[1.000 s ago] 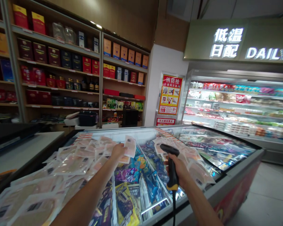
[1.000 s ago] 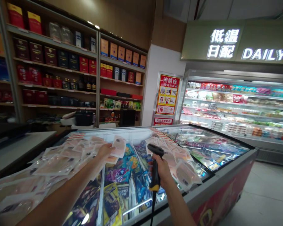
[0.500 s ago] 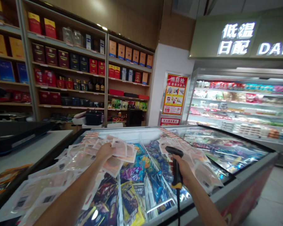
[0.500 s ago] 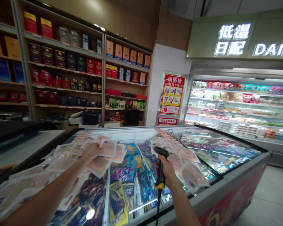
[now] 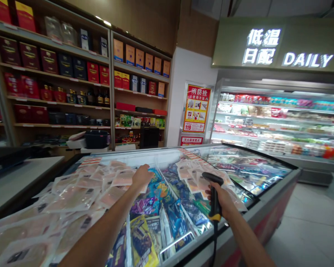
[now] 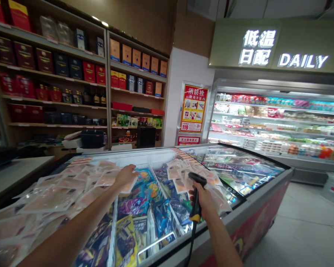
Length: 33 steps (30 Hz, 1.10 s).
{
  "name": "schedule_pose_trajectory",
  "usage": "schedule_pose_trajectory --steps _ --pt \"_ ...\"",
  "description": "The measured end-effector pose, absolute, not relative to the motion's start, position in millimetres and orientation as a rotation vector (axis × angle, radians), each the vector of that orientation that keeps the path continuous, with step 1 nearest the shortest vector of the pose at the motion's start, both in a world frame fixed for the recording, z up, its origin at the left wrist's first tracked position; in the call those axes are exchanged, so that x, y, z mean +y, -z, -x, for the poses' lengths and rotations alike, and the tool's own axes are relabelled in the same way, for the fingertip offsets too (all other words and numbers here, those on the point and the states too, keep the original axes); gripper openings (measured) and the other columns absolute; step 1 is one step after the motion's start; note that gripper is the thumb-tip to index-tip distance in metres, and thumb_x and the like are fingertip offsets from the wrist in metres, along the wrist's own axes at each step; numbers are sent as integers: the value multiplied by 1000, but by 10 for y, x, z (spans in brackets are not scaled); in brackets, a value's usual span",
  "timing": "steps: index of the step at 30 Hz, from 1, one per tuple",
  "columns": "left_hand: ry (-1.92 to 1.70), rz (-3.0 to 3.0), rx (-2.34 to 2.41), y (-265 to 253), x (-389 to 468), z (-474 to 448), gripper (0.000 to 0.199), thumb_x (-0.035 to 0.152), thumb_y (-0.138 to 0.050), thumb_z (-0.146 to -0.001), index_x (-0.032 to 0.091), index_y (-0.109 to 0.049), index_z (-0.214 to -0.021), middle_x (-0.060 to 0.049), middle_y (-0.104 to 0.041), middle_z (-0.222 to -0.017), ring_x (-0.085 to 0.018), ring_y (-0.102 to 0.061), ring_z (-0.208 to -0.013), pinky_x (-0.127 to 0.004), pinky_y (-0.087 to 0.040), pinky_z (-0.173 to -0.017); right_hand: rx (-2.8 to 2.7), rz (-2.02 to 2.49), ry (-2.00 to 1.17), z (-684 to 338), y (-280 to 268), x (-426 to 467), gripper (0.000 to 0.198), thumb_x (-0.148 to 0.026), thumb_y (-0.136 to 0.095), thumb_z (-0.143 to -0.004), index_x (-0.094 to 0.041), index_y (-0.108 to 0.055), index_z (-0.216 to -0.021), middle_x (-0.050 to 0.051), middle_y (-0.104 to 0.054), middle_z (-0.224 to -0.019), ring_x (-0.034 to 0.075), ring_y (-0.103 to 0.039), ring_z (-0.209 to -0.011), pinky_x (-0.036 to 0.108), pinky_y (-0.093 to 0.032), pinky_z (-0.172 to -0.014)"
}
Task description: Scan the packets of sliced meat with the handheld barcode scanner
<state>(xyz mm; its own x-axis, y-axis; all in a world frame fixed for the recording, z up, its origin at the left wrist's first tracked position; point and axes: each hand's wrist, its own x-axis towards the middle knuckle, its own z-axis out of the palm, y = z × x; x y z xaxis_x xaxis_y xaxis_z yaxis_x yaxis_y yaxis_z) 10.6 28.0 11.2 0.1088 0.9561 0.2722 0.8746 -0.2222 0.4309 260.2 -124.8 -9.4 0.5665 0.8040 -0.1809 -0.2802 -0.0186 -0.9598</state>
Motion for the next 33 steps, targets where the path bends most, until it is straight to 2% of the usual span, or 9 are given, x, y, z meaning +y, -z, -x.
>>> schedule_pose_trajectory --steps 10,16,21,25,29,33 --pt "-703 -2056 1395 292 117 -1368 32 26 -55 -61 15 -56 -92 -8 -61 -94 -19 -55 -88 -22 -38 -65 -394 1295 -867 -3035 225 -1466 24 -37 -56 -62 -16 -47 -70 -1 -55 -49 10 -48 -36 21 -37 -34" --pt "-672 -2024 1372 310 41 -1866 39 31 -56 -61 15 -52 -97 -9 -60 -98 -18 -55 -90 -22 -38 -68 -347 1312 -819 -3192 247 -1580 24 -36 -56 -62 -15 -48 -71 -1 -54 -47 10 -48 -36 22 -39 -34" --pt "-627 -1999 1429 307 -87 -2135 53 39 -58 -58 14 -45 -103 -13 -56 -104 -23 -51 -97 -27 -39 -71 -333 1317 -786 -3261 258 -1630 25 -37 -57 -62 -15 -49 -73 -1 -54 -49 10 -48 -37 22 -39 -34" --pt "-627 -2013 1534 324 -174 -2225 60 35 -63 -51 13 -43 -103 -14 -57 -102 -25 -51 -96 -32 -39 -72 -337 1305 -780 -3295 262 -1650 25 -36 -58 -61 -15 -49 -73 -1 -55 -50 10 -48 -37 22 -38 -33" --pt "-588 -1986 1543 372 -121 -2238 53 28 -63 -49 12 -47 -97 -13 -59 -98 -25 -53 -92 -33 -39 -71 -328 1317 -766 -3318 247 -1667 24 -35 -57 -62 -15 -49 -72 -1 -55 -49 9 -47 -36 21 -38 -33" --pt "-621 -1938 1359 471 59 -2228 33 20 -61 -49 14 -57 -81 -9 -63 -87 -21 -58 -82 -24 -39 -59 -327 1312 -771 -3273 222 -1652 25 -36 -56 -63 -15 -48 -73 -1 -55 -50 9 -47 -37 21 -38 -33"
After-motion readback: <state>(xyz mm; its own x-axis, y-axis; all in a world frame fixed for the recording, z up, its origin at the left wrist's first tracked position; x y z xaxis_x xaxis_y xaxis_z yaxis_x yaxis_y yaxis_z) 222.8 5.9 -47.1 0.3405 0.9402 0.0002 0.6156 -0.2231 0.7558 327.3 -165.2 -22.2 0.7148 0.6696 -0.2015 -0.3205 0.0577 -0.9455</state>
